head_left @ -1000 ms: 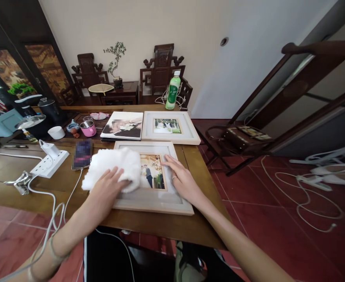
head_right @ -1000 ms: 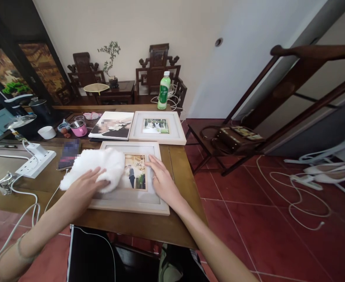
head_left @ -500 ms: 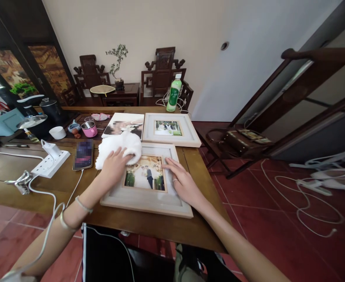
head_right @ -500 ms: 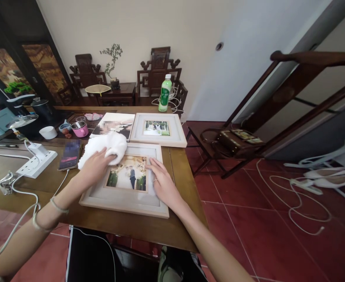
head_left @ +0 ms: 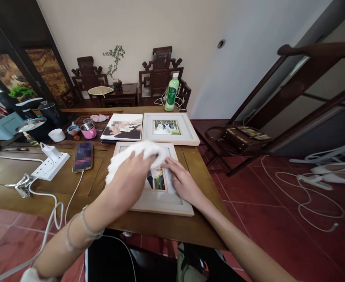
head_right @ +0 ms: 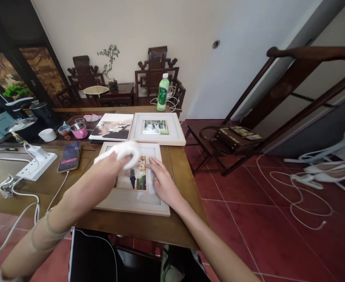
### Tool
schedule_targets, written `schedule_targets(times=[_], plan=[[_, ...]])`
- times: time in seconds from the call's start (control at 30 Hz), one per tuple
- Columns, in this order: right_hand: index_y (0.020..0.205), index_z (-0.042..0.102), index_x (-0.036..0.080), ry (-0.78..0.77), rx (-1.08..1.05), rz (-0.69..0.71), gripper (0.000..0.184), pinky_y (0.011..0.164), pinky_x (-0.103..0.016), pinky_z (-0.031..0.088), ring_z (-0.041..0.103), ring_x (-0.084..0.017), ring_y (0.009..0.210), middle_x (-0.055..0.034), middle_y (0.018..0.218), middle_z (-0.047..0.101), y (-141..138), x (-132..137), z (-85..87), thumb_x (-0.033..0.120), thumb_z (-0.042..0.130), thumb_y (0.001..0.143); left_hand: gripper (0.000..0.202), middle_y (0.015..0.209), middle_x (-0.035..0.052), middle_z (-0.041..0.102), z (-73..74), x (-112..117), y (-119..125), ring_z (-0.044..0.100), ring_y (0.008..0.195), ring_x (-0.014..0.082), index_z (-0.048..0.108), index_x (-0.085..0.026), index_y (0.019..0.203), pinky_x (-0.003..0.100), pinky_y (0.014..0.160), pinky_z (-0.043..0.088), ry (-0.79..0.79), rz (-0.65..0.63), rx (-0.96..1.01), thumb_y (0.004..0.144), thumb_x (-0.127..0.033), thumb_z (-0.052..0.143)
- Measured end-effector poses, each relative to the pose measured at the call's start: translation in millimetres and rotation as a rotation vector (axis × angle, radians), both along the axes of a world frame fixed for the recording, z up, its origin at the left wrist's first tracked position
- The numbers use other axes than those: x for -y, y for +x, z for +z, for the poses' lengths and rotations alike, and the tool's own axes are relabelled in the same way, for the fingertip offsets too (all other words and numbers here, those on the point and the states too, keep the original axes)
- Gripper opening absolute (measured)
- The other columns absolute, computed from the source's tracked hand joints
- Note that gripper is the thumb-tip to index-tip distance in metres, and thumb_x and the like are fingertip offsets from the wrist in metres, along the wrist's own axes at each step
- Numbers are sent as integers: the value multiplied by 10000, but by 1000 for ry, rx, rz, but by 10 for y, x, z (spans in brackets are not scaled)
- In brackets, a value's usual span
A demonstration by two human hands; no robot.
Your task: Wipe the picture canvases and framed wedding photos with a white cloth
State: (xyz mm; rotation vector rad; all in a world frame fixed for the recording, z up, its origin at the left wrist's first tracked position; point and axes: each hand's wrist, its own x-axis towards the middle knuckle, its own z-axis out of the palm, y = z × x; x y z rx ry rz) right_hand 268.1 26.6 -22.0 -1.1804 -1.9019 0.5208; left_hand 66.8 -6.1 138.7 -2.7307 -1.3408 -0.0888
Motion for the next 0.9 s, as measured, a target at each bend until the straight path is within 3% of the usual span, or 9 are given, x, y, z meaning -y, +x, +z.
schedule_targets(times=[0.1, 0.17, 0.3, 0.4, 0.73, 0.9], plan=[[1191, 605, 191, -6, -10, 18, 660, 1159, -486, 269, 329, -196, 1404, -102, 1445, 474, -1, -7, -5, -53, 350, 633, 551, 1441, 124, 446, -98, -459, 287, 408, 1325, 326, 471, -169, 1331, 441, 990, 437, 111, 29, 27, 827, 43, 403], [1190, 609, 190, -10, -15, 15, 666, 1158, -491, 268, 327, -202, 1405, -104, 1439, 478, -2, -14, -2, -57, 350, 628, 506, 1507, 118, 365, -288, -745, 407, 323, 1386, 336, 510, -193, 1294, 464, 1011, 414, 119, -99, -3, 856, 38, 403], [1191, 615, 200, -20, -9, 5, 665, 1148, -492, 288, 350, -211, 1393, -104, 1409, 508, -6, -18, 26, -59, 354, 638, 415, 1331, 175, 556, -720, -1049, 365, 344, 1388, 298, 533, -160, 1238, 452, 1010, 407, 9, -249, -93, 881, 21, 423], [1198, 612, 200, -29, 2, 15, 661, 1158, -480, 276, 329, -203, 1404, -99, 1434, 485, -6, -12, 59, -62, 354, 648, 383, 1186, 180, 639, -849, -1088, 171, 337, 1392, 296, 538, -140, 1205, 465, 1018, 389, 15, -233, -121, 866, 18, 454], [1202, 621, 194, -52, 24, -14, 620, 1162, -475, 273, 334, -194, 1402, -104, 1450, 470, -15, 1, 74, -47, 358, 694, 432, 1072, 129, 683, -523, -945, -622, 491, 1265, 259, 588, -138, 1131, 417, 984, 440, 49, 39, -336, 825, 81, 376], [1179, 643, 228, -31, -26, 3, 623, 1160, -482, 275, 369, -201, 1384, -65, 1448, 478, -5, -8, 88, -42, 380, 683, 353, 895, 129, 691, -432, -618, -603, 611, 1069, 260, 614, -122, 1086, 346, 823, 523, 46, 79, -370, 838, 50, 432]])
